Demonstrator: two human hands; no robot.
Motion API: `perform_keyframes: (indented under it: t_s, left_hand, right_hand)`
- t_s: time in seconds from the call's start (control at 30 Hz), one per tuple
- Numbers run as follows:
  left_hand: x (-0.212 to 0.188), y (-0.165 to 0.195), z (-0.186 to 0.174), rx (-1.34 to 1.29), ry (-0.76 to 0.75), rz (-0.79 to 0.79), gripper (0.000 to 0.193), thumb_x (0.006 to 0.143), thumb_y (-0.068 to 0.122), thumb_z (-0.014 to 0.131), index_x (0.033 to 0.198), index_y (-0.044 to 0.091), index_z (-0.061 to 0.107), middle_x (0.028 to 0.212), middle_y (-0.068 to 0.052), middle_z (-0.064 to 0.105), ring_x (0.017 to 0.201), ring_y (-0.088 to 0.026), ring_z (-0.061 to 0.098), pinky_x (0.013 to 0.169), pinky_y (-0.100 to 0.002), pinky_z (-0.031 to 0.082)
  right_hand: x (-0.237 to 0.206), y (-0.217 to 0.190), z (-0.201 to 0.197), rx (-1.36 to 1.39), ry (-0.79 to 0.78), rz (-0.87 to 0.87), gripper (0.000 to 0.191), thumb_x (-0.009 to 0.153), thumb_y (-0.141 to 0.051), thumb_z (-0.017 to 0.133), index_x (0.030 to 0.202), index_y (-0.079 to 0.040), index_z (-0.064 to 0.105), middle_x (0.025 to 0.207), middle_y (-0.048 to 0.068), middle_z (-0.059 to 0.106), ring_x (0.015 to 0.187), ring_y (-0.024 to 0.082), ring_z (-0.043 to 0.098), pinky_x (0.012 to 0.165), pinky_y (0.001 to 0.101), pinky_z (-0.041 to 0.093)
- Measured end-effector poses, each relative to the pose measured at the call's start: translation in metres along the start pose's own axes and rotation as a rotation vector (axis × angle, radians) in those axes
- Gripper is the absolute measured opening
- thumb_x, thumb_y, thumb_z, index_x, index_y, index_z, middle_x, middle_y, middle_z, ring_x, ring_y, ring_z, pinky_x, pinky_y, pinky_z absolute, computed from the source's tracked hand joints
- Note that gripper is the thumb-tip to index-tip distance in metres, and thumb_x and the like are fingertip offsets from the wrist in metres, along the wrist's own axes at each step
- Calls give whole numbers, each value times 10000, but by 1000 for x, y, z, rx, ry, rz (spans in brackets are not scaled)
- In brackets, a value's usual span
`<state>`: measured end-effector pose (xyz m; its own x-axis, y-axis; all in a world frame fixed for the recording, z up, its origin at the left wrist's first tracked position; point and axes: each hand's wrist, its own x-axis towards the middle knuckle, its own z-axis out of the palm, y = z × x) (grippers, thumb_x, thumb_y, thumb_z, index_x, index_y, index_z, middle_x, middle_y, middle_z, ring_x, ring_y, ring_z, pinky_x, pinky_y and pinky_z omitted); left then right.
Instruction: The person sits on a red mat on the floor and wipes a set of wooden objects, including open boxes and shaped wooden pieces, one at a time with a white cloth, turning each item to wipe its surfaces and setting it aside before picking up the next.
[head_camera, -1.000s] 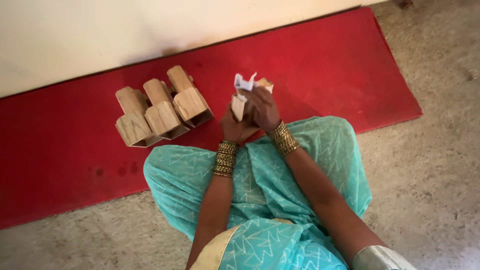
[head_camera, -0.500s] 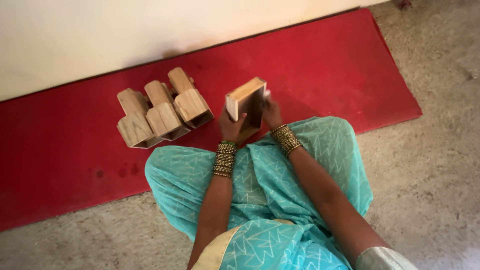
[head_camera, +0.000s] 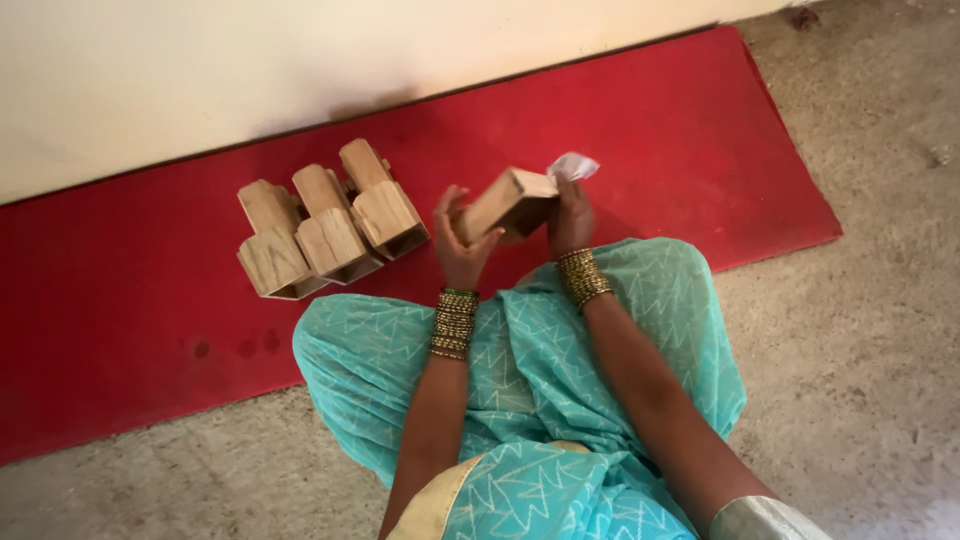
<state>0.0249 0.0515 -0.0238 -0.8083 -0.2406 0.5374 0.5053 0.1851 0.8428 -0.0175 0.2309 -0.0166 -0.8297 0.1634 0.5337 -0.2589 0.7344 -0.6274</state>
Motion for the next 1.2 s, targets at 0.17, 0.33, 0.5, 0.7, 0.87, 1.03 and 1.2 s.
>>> perform_keyframes:
  t_s: [0.17,0.33,0.5,0.7,0.87,1.03,1.2]
  left_hand:
    - [-12,-17,4,476,-189,61,637,820,369,889,1345,116,631,1227,-123,720,1124,-302,685,956,-420,558]
    - [-11,-19,5,681,-160,-157,582,826,422,888,1252,106,649,965,-124,716,865,-298,687,833,-436,531]
    - [-6,-4,-8,416,40,-267,438,783,173,847,1182,113,676,979,-125,722,879,-295,711,779,-379,566]
    - [0,5,-9,400,45,-13,374,797,16,774,1145,105,670,1110,-98,741,1047,-292,725,886,-372,579]
    - [0,4,-8,321,82,-107,344,818,15,769,1139,110,688,1124,-71,756,1055,-254,747,895,-352,597]
    - [-1,0,-8,257,63,-60,409,831,14,762,1218,82,650,1147,-82,724,1066,-263,727,908,-362,590]
    - [-2,-9,-5,535,23,98,467,813,16,739,1257,108,628,1161,-83,729,1087,-276,697,955,-435,549]
  right_hand:
    - [3,-7,-8,-2,4,-208,576,850,100,575,1406,-50,595,1065,156,669,948,335,665,797,445,567]
    - [-11,-30,5,136,-139,-390,521,939,29,684,1439,-83,588,1014,127,671,916,276,662,757,404,584]
    - [-11,-35,14,128,-223,-486,590,881,97,591,1441,-90,596,973,126,650,950,305,651,931,476,553]
    - [13,-9,8,165,-55,-155,511,935,69,601,1425,-70,634,1333,206,688,1175,322,696,974,373,594]
    - [10,-2,13,481,-321,363,254,1017,-165,566,1190,-10,669,1023,142,713,896,246,681,753,362,560]
    - [3,-6,21,564,-309,578,404,1117,-342,537,992,12,685,769,90,689,678,189,632,573,345,509]
    - [9,0,10,326,184,290,279,1111,-254,565,1067,-3,679,847,105,667,784,203,621,653,361,511]
